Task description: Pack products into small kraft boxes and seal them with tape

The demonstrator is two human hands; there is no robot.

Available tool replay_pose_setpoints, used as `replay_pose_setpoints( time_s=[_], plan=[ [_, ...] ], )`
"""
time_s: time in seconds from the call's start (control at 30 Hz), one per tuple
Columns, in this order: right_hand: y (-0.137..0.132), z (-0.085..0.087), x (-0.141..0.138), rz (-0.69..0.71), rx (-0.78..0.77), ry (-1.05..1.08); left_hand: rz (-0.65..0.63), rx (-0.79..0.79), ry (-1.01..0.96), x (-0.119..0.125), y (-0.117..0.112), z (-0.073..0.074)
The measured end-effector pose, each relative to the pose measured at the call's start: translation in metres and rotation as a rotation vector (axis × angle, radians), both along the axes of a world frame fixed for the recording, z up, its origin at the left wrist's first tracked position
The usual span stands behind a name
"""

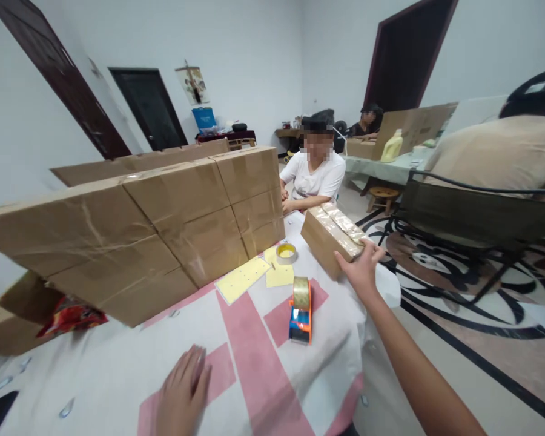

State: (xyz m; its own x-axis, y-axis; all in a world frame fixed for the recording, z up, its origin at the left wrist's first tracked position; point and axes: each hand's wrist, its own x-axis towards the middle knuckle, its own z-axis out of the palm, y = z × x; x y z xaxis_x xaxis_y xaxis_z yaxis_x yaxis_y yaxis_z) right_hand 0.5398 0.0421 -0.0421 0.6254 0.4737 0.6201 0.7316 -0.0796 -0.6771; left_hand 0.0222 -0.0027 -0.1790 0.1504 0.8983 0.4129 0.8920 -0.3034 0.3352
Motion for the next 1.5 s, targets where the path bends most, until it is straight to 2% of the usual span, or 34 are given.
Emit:
replay_pose_setpoints(
  time_s=[0.07, 0.13, 0.23, 0.3, 0.33, 0.43, 0.5, 0.57, 0.63, 0.73, 0.8, 0.9, 0.97, 1.0, 1.1, 1.2, 1.37, 1.5],
  plan=[
    [0.035, -0.017, 0.005, -0.033, -0.141, -0.038, 0.008, -0.012, 0.028, 0.0, 0.004, -0.005],
    [0.077, -0.023, 0.0, -0.055, -0.277, -0.067, 0.018, -0.016, 0.043, 0.001, 0.005, -0.003],
    [0.14, -0.007, -0.011, 0.028, -0.504, -0.02, 0.029, -0.058, 0.042, 0.002, 0.004, 0.003],
    [0.168, 0.011, -0.017, 0.115, -0.634, 0.043, 0.03, -0.09, 0.033, 0.003, 0.002, 0.007],
    [0.176, 0.02, -0.02, 0.121, -0.644, 0.052, 0.031, -0.103, 0.022, 0.003, 0.002, 0.009],
    [0.171, 0.04, -0.042, 0.062, -0.502, -0.049, 0.036, -0.112, -0.056, 0.007, 0.0, 0.012],
    [0.155, 0.049, -0.07, 0.135, -0.434, -0.145, 0.05, -0.099, -0.166, 0.011, 0.0, 0.017],
    [0.14, 0.055, -0.107, 0.342, -0.447, -0.207, 0.111, -0.031, -0.33, 0.01, 0.001, 0.028],
    [0.13, 0.062, -0.151, 0.608, -0.493, -0.248, 0.206, 0.07, -0.459, -0.004, 0.004, 0.045],
    [0.125, 0.069, -0.23, 0.993, -0.561, -0.302, 0.361, 0.207, -0.502, -0.057, 0.015, 0.073],
    [0.124, 0.069, -0.289, 1.197, -0.581, -0.331, 0.557, 0.347, -0.549, -0.106, 0.027, 0.088],
    [0.122, 0.058, -0.381, 1.417, -0.599, -0.357, 0.917, 0.59, -0.706, -0.177, 0.063, 0.094],
    [0.121, 0.045, -0.441, 1.499, -0.611, -0.36, 1.032, 0.647, -0.806, -0.215, 0.097, 0.091],
    [0.122, 0.037, -0.47, 1.526, -0.617, -0.356, 1.038, 0.636, -0.845, -0.232, 0.115, 0.087],
    [0.127, 0.011, -0.546, 1.553, -0.636, -0.321, 0.945, 0.546, -0.9, -0.27, 0.164, 0.076],
    [0.137, -0.013, -0.604, 1.509, -0.651, -0.278, 0.833, 0.469, -0.893, -0.296, 0.192, 0.064],
    [0.17, -0.046, -0.668, 1.351, -0.669, -0.231, 0.748, 0.437, -0.881, -0.324, 0.211, 0.048],
    [0.202, -0.061, -0.703, 1.207, -0.684, -0.169, 0.659, 0.408, -0.853, -0.336, 0.219, 0.037]
  ],
)
